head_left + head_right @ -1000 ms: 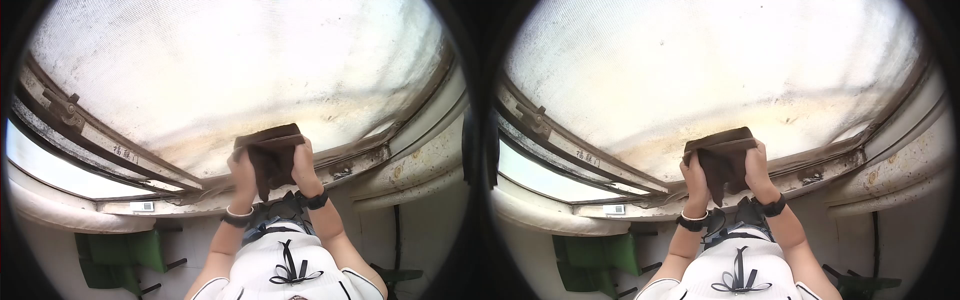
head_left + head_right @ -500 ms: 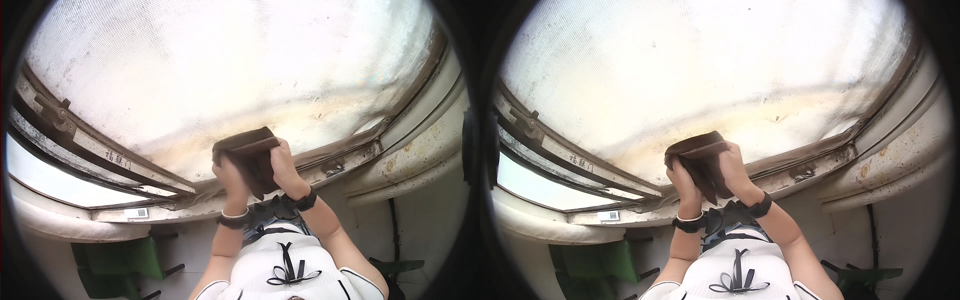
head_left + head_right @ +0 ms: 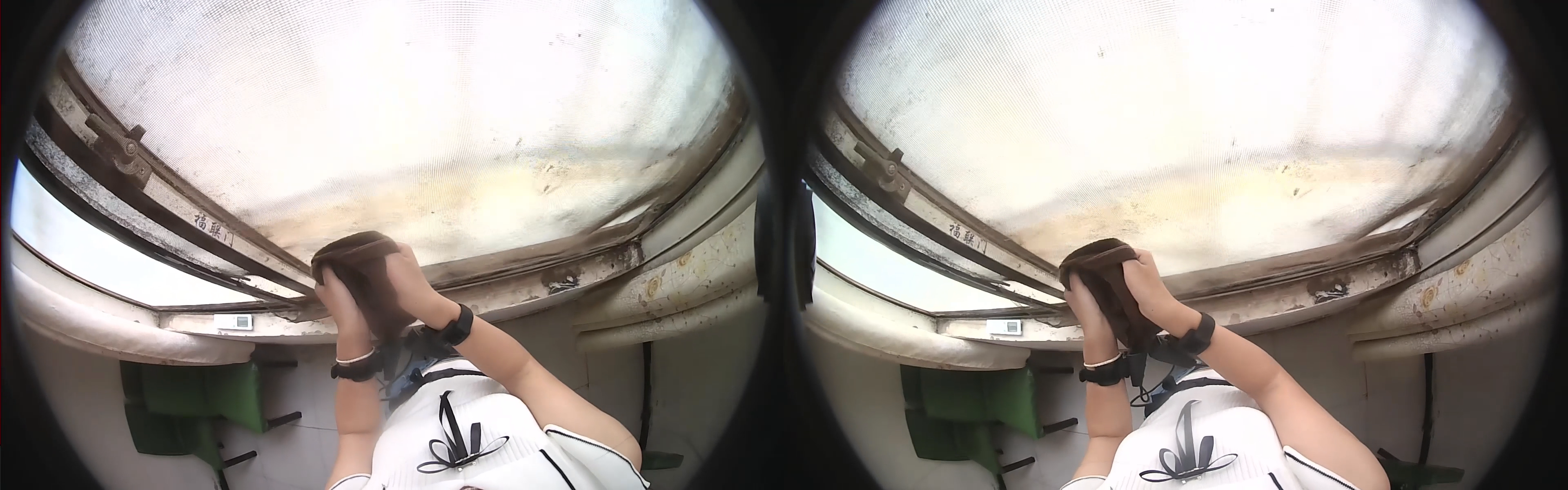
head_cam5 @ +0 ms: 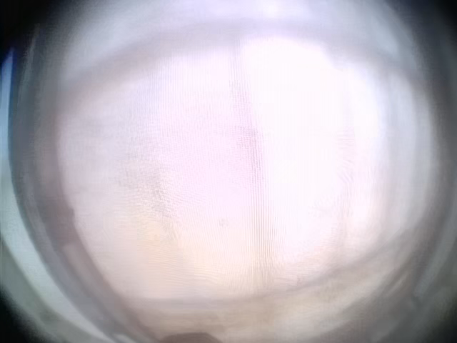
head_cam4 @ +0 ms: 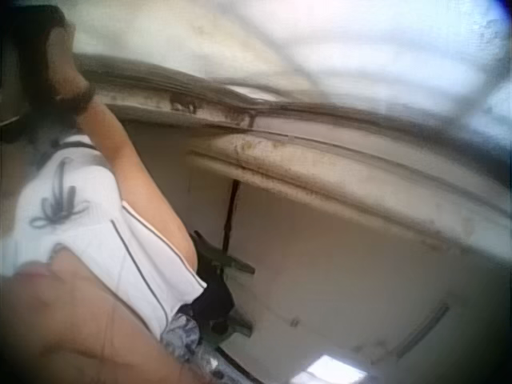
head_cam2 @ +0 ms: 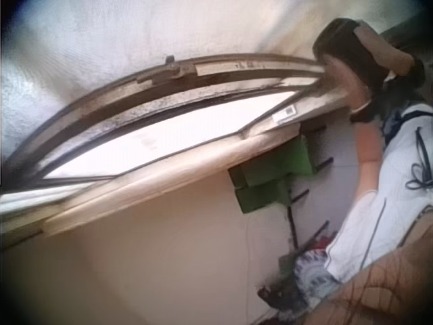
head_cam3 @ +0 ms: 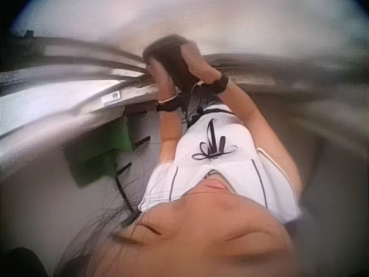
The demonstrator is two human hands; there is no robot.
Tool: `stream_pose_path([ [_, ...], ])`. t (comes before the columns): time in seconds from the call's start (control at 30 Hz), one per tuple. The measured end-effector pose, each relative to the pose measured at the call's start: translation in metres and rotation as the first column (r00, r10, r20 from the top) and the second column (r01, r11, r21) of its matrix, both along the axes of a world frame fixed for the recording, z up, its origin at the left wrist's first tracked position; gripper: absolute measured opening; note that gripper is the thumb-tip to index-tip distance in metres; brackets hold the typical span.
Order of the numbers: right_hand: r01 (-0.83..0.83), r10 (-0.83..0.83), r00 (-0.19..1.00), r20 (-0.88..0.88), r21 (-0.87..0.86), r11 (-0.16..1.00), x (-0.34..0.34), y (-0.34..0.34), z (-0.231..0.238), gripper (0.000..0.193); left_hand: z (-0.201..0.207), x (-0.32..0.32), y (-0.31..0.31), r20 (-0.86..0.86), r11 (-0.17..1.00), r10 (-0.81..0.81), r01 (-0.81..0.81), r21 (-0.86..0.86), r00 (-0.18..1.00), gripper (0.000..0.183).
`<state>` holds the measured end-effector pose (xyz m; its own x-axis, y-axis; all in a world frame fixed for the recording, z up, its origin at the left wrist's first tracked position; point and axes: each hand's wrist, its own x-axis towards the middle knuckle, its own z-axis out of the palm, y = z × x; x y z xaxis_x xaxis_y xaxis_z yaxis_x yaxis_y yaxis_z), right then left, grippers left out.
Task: The person cleans a window by wiping the frame and mesh screen with a cloth, repeatedly folding and repositioning the cloth to scrub different sections.
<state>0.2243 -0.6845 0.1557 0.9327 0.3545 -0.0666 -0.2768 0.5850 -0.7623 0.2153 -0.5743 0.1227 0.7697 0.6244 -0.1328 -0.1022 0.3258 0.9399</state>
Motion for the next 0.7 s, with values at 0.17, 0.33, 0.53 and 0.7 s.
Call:
stream_pose_path([
  [0.17,0.362,-0.366,0.927,-0.075,-0.068,0.930,-0.001,-0.070,-0.006,0.027,0.028,0.006,-0.080,-0.026,0.987,-0.147,0.145,-0.071,0.989,0.030],
  [0.33,0.683,-0.691,0.721,-0.050,-0.109,0.722,-0.007,-0.143,-0.017,0.028,0.026,0.011,-0.143,0.059,0.842,-0.533,0.536,-0.062,0.844,0.027],
  [0.53,0.799,-0.805,0.594,0.004,-0.124,0.589,-0.010,-0.186,-0.027,0.026,0.029,0.012,-0.178,0.090,0.710,-0.666,0.667,-0.227,0.740,0.026],
  [0.7,0.669,-0.679,0.732,-0.055,-0.128,0.732,0.002,-0.157,-0.021,0.023,0.019,0.013,-0.147,0.116,0.768,-0.592,0.602,-0.218,0.797,0.025],
])
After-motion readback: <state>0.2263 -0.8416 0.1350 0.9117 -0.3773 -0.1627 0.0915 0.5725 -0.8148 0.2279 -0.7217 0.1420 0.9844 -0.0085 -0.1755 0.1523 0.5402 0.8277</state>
